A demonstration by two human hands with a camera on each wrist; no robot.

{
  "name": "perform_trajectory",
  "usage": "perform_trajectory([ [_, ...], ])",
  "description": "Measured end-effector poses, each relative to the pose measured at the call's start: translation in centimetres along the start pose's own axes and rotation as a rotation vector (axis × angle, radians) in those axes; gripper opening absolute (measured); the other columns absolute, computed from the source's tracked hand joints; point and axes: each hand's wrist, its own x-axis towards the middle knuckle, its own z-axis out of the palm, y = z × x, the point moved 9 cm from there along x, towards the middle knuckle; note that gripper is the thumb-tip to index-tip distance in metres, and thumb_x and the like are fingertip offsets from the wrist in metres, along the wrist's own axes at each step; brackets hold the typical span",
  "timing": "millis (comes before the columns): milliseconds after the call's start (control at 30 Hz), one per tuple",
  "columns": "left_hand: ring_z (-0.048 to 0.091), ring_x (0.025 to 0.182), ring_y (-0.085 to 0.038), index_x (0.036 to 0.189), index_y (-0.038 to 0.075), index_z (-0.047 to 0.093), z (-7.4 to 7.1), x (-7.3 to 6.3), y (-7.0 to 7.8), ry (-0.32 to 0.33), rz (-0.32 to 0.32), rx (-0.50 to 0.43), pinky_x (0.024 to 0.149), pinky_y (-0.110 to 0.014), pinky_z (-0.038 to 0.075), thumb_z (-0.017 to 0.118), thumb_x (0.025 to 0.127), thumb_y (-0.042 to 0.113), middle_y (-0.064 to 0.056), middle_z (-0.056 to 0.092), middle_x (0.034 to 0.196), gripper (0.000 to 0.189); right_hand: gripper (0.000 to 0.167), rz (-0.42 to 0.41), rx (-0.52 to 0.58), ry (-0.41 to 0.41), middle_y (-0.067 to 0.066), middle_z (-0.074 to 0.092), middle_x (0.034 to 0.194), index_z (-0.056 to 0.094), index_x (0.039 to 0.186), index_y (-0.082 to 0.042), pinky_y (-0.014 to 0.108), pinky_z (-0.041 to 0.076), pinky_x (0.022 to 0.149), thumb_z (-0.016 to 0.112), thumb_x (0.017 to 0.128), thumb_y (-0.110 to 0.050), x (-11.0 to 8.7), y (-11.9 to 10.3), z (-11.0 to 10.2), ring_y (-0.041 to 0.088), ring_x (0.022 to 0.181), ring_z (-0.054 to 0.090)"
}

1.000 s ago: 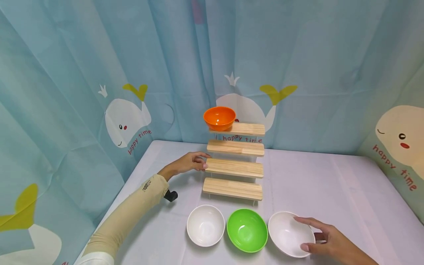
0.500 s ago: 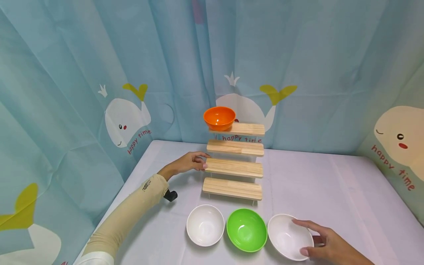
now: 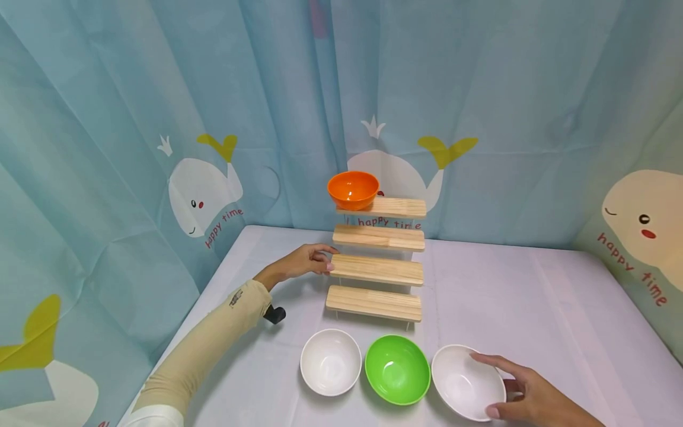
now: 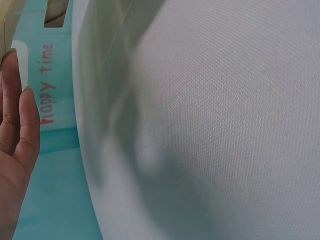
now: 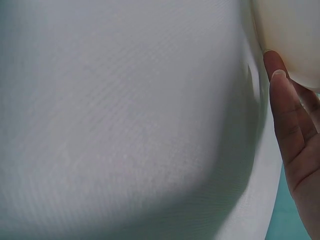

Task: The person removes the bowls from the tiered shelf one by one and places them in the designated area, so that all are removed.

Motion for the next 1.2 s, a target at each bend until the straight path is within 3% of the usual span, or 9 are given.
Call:
perform_trajectory([
  [433, 0.064, 0.113, -0.044, 0.144, 0.012, 0.052, 0.0, 0.1, -0.3, -0.008, -0.017, 0.001, 0.1, -0.051, 0.052, 0.068, 0.097, 0.025, -0.009, 0.074, 0.108, 0.051, 0.067, 0.051, -0.006, 0.011, -0.041, 0.046, 0.121, 0.036, 0.154, -0.042, 0.032, 0.058, 0.079, 0.063, 0.098, -0.016, -0.1, 0.5, -0.6, 0.018, 0.104, 0.064],
  [633, 0.064, 0.113, -0.044, 0.144, 0.011, 0.052, 0.0, 0.2, -0.3, -0.011, -0.017, -0.004, 0.101, -0.053, 0.05, 0.068, 0.097, 0.024, -0.01, 0.073, 0.11, 0.051, 0.073, 0.029, -0.027, 0.034, -0.042, 0.046, 0.129, 0.025, 0.16, -0.025, 0.031, 0.057, 0.079, 0.06, 0.098, -0.013, -0.6, -0.2, -1.3, 0.014, 0.105, 0.066],
  [767, 0.064, 0.112, -0.044, 0.144, 0.01, 0.052, 0.0, 0.1, -0.2, -0.007, -0.017, -0.009, 0.1, -0.053, 0.051, 0.068, 0.097, 0.023, -0.011, 0.073, 0.109, 0.051, 0.074, -0.203, -0.203, 0.086, -0.036, 0.042, 0.144, 0.023, 0.159, -0.009, 0.027, 0.055, 0.076, 0.059, 0.096, 0.0, -1.2, -2.9, -2.0, 0.017, 0.101, 0.069],
  [867, 0.064, 0.112, -0.044, 0.144, 0.009, 0.052, 0.1, 0.1, 0.0, -0.006, -0.015, -0.014, 0.1, -0.053, 0.051, 0.068, 0.097, 0.022, -0.01, 0.073, 0.109, 0.051, 0.077, -0.357, -0.372, 0.189, -0.032, 0.04, 0.149, 0.024, 0.158, -0.004, 0.026, 0.055, 0.073, 0.061, 0.092, 0.008, -2.0, -5.4, -2.7, 0.015, 0.098, 0.07],
  [1033, 0.064, 0.113, -0.045, 0.144, 0.01, 0.052, 0.0, 0.0, 0.0, -0.005, -0.019, -0.014, 0.101, -0.054, 0.05, 0.068, 0.098, 0.022, -0.011, 0.073, 0.11, 0.05, 0.079, -0.444, -0.481, 0.306, -0.024, 0.045, 0.148, 0.029, 0.156, -0.004, 0.025, 0.057, 0.071, 0.065, 0.088, 0.012, -2.6, -9.7, -4.4, 0.011, 0.099, 0.07],
  [1200, 0.065, 0.112, -0.044, 0.144, 0.009, 0.052, 0.0, 0.0, 0.0, -0.003, -0.017, -0.007, 0.101, -0.053, 0.05, 0.067, 0.098, 0.021, -0.012, 0.073, 0.111, 0.05, 0.079, -0.538, -0.491, 0.336, -0.011, 0.05, 0.148, 0.029, 0.155, 0.001, 0.023, 0.057, 0.074, 0.062, 0.086, 0.019, -2.1, -14.9, -6.3, 0.01, 0.101, 0.07],
])
